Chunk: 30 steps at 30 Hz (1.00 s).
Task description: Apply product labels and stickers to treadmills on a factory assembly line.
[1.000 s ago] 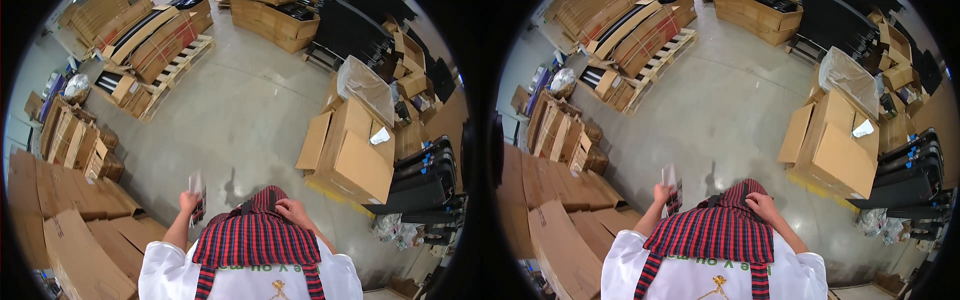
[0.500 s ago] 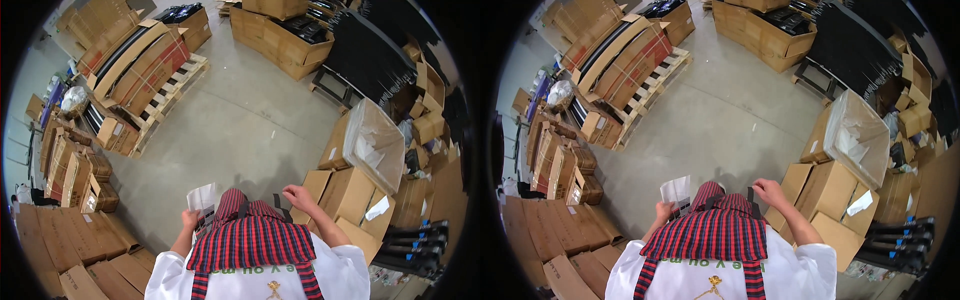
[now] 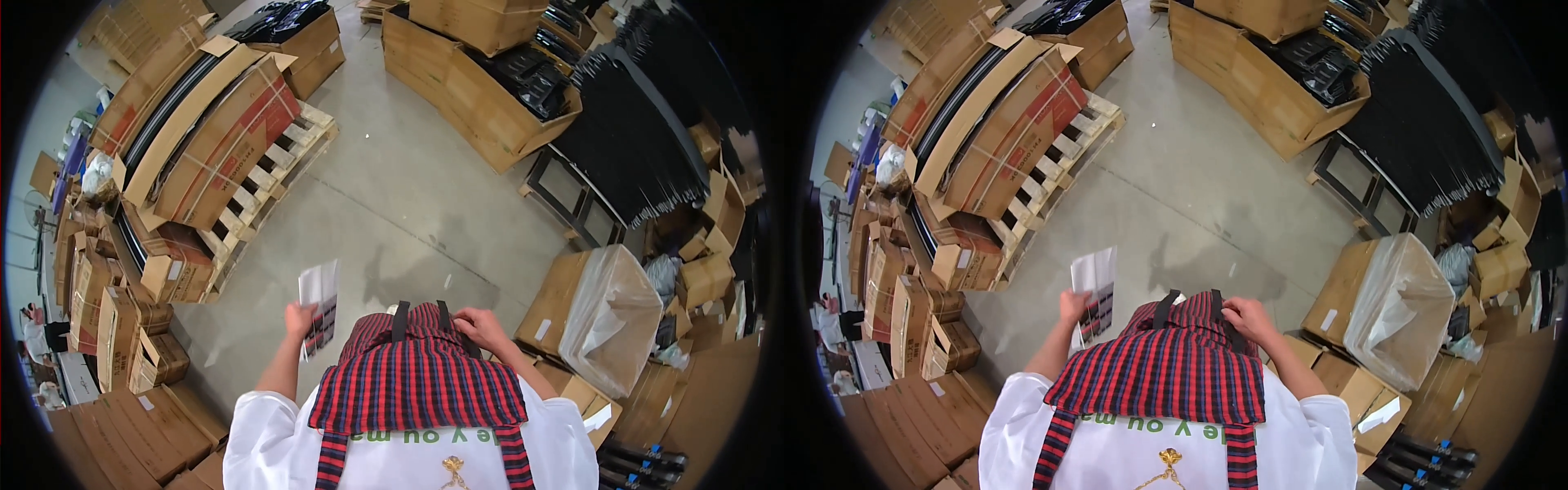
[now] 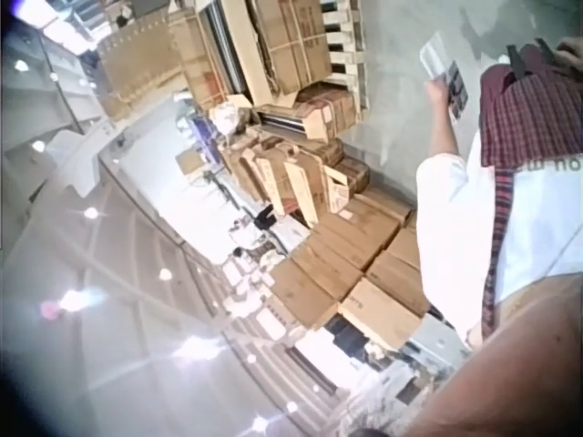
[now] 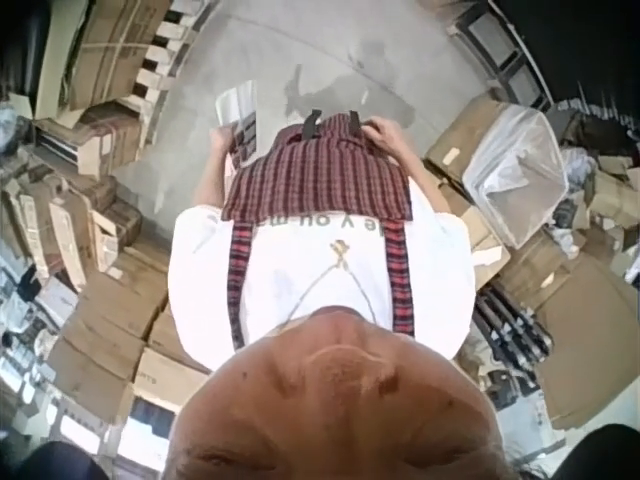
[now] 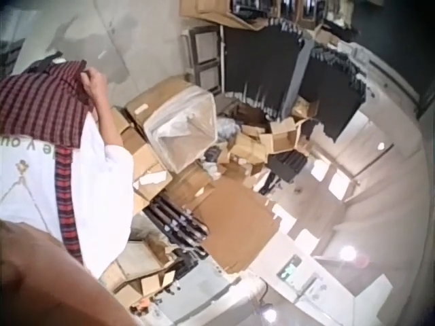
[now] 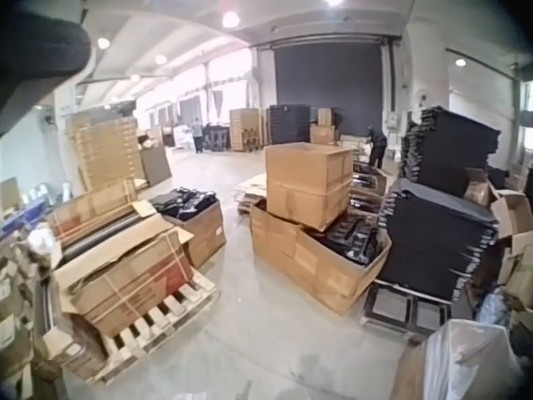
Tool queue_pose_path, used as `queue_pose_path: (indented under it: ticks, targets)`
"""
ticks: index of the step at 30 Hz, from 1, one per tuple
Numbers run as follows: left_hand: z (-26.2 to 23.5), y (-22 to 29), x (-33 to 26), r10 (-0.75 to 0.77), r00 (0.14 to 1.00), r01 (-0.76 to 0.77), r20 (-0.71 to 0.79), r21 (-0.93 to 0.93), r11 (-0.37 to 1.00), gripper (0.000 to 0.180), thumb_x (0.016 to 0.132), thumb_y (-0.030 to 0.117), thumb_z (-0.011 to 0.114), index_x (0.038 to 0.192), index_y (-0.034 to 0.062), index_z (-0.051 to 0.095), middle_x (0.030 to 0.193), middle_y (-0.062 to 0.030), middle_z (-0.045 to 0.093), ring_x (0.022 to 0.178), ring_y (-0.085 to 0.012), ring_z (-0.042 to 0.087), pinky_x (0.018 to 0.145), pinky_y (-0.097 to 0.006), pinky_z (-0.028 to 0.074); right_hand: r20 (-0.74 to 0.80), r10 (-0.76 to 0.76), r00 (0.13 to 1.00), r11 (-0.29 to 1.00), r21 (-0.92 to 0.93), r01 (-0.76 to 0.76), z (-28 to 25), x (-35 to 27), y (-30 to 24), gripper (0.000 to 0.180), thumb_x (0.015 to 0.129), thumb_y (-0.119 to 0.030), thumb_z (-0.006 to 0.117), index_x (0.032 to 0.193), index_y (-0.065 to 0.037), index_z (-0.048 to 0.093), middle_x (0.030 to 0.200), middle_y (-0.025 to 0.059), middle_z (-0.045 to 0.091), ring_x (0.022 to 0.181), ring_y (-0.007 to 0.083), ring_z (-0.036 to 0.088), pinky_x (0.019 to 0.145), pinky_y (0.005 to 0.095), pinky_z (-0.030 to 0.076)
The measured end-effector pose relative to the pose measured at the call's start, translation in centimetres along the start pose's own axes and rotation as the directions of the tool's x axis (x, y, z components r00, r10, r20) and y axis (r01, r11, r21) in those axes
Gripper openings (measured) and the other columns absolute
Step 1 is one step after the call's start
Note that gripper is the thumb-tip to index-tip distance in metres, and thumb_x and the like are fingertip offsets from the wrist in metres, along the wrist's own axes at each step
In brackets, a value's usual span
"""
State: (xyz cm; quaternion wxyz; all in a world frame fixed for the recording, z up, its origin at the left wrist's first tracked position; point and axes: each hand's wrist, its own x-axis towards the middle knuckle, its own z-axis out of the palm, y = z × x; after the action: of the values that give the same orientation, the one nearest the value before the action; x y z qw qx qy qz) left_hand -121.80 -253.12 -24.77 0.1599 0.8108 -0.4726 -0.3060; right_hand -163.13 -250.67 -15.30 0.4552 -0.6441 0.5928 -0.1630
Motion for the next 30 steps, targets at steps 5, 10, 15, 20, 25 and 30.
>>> queue_pose_path:
  ticks: [5, 10, 15, 20, 25, 30]
  targets:
    - [0.4, 8.5, 10.4, 0.003, 1.000, -0.001, 0.014, -0.130, 0.991, 0.026, 0.065, 0.022, 0.064, 0.080, -0.0002, 0.062, 0.069, -0.0188, 0.060, 0.064, -0.0288, 0.060, 0.060, -0.037, 0.045, 0.026, 0.072, 0.997, 0.997, 0.024, -0.073, -3.7, 7.8, 1.6, 0.020, 0.075, -0.020, 0.056, 0.086, -0.004, 0.060, 0.075, 0.0146, 0.060, 0.069, 0.0279, 0.059, 0.062, 0.0334, 0.046]
    - [3.6, 10.1, 15.1, -0.126, 0.990, 0.131, 0.069, -0.072, 0.989, 0.029, 0.063, 0.024, 0.066, 0.077, -0.0009, 0.062, 0.068, -0.0193, 0.060, 0.062, -0.0278, 0.060, 0.059, -0.037, 0.045, 0.104, 0.106, 0.989, 0.988, 0.098, -0.116, -8.0, 18.9, 4.3, 0.020, 0.076, -0.021, 0.055, 0.086, -0.005, 0.060, 0.079, 0.0137, 0.061, 0.073, 0.0285, 0.058, 0.065, 0.0346, 0.046]
    - [3.9, 10.4, 15.3, -0.326, 0.944, 0.330, 0.054, -0.122, 0.936, 0.030, 0.063, 0.020, 0.068, 0.079, -0.0046, 0.061, 0.073, -0.0184, 0.062, 0.067, -0.0243, 0.061, 0.062, -0.035, 0.046, 0.155, -0.027, 0.987, 0.984, -0.171, 0.054, -15.8, 31.7, 1.3, 0.021, 0.078, -0.020, 0.054, 0.088, -0.002, 0.059, 0.076, 0.0135, 0.061, 0.070, 0.0221, 0.060, 0.063, 0.0308, 0.046]
    - [4.6, 10.8, 18.8, -0.540, 0.842, 0.507, -0.006, -0.333, 0.795, 0.029, 0.062, 0.016, 0.071, 0.081, -0.0039, 0.061, 0.074, -0.0159, 0.062, 0.068, -0.0218, 0.061, 0.063, -0.034, 0.046, 0.264, -0.206, 0.942, 0.921, -0.273, 0.278, -19.1, 47.0, -6.5, 0.021, 0.076, -0.023, 0.054, 0.087, -0.005, 0.059, 0.077, 0.0124, 0.061, 0.072, 0.0273, 0.059, 0.065, 0.0349, 0.046]
    - [6.9, 9.0, 26.5, -0.589, 0.807, 0.495, -0.034, -0.505, 0.707, 0.034, 0.060, 0.017, 0.073, 0.081, -0.0063, 0.060, 0.075, -0.0177, 0.062, 0.069, -0.0240, 0.061, 0.063, -0.034, 0.046, 0.430, -0.233, 0.872, 0.887, -0.273, 0.371, -16.7, 58.9, -10.9, 0.022, 0.076, -0.024, 0.052, 0.087, -0.006, 0.058, 0.076, 0.0123, 0.061, 0.073, 0.0291, 0.058, 0.065, 0.0371, 0.045]
    - [3.2, 13.9, 39.4, -0.585, 0.809, 0.519, -0.055, -0.400, 0.756, 0.034, 0.060, 0.018, 0.072, 0.076, -0.0096, 0.059, 0.072, -0.0219, 0.061, 0.067, -0.0269, 0.061, 0.060, -0.036, 0.046, 0.534, -0.180, 0.826, 0.939, -0.157, 0.307, -19.7, 66.9, -12.6, 0.021, 0.075, -0.024, 0.054, 0.085, -0.005, 0.059, 0.075, 0.0125, 0.061, 0.072, 0.0288, 0.058, 0.064, 0.0367, 0.046]
